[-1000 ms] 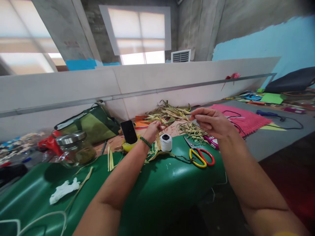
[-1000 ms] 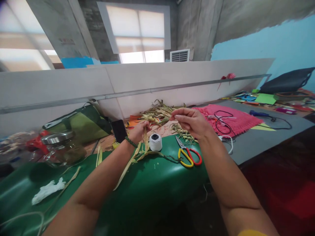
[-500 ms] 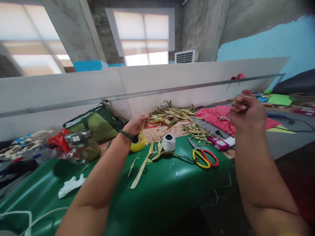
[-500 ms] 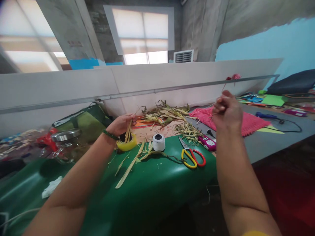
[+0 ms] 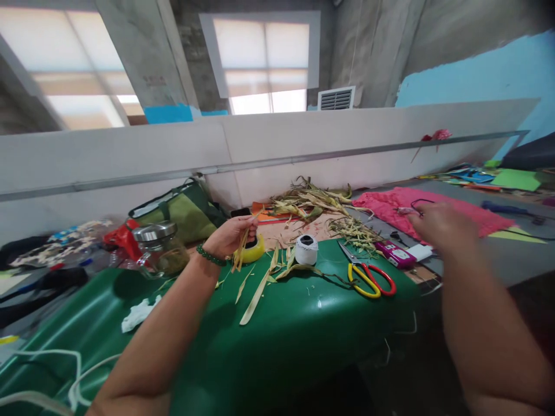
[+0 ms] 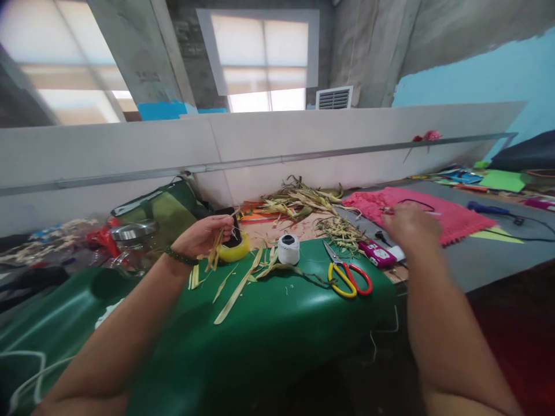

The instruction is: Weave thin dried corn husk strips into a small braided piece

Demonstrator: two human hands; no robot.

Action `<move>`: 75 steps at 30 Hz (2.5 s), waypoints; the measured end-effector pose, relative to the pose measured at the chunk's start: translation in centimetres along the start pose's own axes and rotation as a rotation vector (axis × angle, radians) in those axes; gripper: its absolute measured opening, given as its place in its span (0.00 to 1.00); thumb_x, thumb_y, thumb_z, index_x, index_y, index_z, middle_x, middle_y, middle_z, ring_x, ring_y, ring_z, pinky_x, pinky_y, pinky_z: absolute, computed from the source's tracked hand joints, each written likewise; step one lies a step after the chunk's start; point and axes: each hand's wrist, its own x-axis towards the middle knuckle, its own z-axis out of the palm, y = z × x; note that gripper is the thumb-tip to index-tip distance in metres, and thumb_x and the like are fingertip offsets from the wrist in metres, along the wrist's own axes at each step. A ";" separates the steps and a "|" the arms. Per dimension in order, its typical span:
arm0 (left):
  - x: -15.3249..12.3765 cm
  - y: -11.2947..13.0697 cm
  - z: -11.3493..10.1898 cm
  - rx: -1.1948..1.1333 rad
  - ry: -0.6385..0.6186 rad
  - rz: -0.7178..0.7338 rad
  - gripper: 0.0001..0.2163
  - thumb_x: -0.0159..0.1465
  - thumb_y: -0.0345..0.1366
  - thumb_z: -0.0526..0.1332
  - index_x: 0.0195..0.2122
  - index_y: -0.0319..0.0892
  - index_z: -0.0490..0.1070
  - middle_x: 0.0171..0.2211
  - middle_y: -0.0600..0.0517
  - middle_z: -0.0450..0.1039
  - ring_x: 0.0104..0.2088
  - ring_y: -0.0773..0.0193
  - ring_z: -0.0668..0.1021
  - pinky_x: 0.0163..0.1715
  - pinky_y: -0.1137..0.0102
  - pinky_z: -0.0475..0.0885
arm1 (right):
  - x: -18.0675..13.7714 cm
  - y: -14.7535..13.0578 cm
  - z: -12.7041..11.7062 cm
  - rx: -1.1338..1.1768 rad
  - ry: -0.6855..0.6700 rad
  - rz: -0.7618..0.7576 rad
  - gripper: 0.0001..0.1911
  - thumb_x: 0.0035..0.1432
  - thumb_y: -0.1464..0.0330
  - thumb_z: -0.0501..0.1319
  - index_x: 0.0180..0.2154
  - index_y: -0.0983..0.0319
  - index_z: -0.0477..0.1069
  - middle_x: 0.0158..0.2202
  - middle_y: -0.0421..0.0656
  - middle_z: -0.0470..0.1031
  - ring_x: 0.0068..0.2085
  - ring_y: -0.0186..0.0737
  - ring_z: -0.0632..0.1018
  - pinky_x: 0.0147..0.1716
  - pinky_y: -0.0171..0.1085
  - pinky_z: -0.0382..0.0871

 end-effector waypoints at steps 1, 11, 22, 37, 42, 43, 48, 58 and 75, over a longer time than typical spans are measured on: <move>-0.3 -0.2 0.6 0.012 -0.015 -0.002 0.07 0.55 0.25 0.64 0.21 0.35 0.68 0.17 0.54 0.63 0.17 0.73 0.67 0.16 0.80 0.64 | -1.6 -1.0 0.8 -0.068 -0.067 -0.145 0.04 0.47 0.71 0.64 0.22 0.61 0.72 0.31 0.50 0.76 0.32 0.46 0.73 0.34 0.44 0.63; -4.6 -1.0 4.1 0.066 -0.103 0.004 0.08 0.53 0.29 0.67 0.21 0.34 0.70 0.19 0.54 0.64 0.18 0.74 0.66 0.17 0.79 0.61 | -13.9 -9.4 10.7 0.721 -1.047 -0.404 0.18 0.53 0.56 0.58 0.28 0.65 0.73 0.18 0.37 0.68 0.17 0.27 0.62 0.15 0.28 0.55; -6.3 -1.7 -0.2 0.102 0.060 0.015 0.12 0.51 0.36 0.69 0.23 0.36 0.66 0.19 0.57 0.60 0.19 0.75 0.63 0.18 0.80 0.58 | -11.5 -6.4 8.7 0.351 -0.849 -0.723 0.16 0.55 0.61 0.58 0.23 0.64 0.74 0.18 0.39 0.69 0.22 0.31 0.67 0.23 0.31 0.57; -5.4 -4.6 1.0 0.187 0.170 0.063 0.13 0.53 0.43 0.67 0.29 0.36 0.72 0.35 0.47 0.77 0.23 0.70 0.74 0.20 0.77 0.63 | -13.2 -9.1 9.3 0.025 -0.884 -0.928 0.10 0.59 0.68 0.58 0.32 0.61 0.79 0.28 0.42 0.79 0.29 0.33 0.74 0.28 0.30 0.57; -4.6 -6.9 3.2 0.096 0.055 -0.107 0.11 0.55 0.40 0.66 0.29 0.35 0.73 0.21 0.54 0.69 0.19 0.72 0.70 0.22 0.76 0.66 | -13.8 -10.9 10.2 0.217 -0.693 -0.966 0.10 0.59 0.71 0.59 0.27 0.63 0.77 0.24 0.41 0.76 0.26 0.31 0.71 0.28 0.30 0.56; -4.7 -7.0 3.1 0.084 0.041 -0.131 0.11 0.54 0.39 0.67 0.28 0.35 0.73 0.19 0.55 0.66 0.19 0.73 0.69 0.22 0.76 0.66 | -13.4 -10.6 10.1 0.249 -0.677 -0.961 0.10 0.58 0.71 0.59 0.27 0.63 0.76 0.24 0.40 0.76 0.26 0.31 0.70 0.27 0.30 0.57; -5.3 -6.2 1.9 0.119 -0.038 -0.164 0.13 0.51 0.41 0.70 0.25 0.35 0.72 0.18 0.57 0.62 0.19 0.74 0.67 0.22 0.76 0.67 | -11.3 -8.5 9.2 0.364 -0.574 -0.888 0.10 0.58 0.68 0.59 0.29 0.63 0.77 0.25 0.41 0.77 0.28 0.33 0.74 0.30 0.31 0.62; -5.6 -4.9 0.0 0.184 0.020 -0.135 0.12 0.51 0.40 0.69 0.23 0.37 0.69 0.20 0.56 0.63 0.21 0.73 0.66 0.22 0.77 0.64 | -9.1 -4.1 6.9 0.309 -0.380 -0.693 0.12 0.57 0.61 0.59 0.31 0.59 0.78 0.29 0.42 0.80 0.30 0.39 0.78 0.28 0.34 0.68; -6.7 -3.8 3.2 0.967 -0.001 0.197 0.14 0.60 0.42 0.54 0.21 0.41 0.65 0.16 0.57 0.58 0.21 0.69 0.61 0.23 0.73 0.57 | -18.9 -6.9 12.1 0.888 -1.127 -0.143 0.18 0.54 0.57 0.61 0.41 0.63 0.65 0.21 0.37 0.70 0.22 0.33 0.71 0.21 0.32 0.65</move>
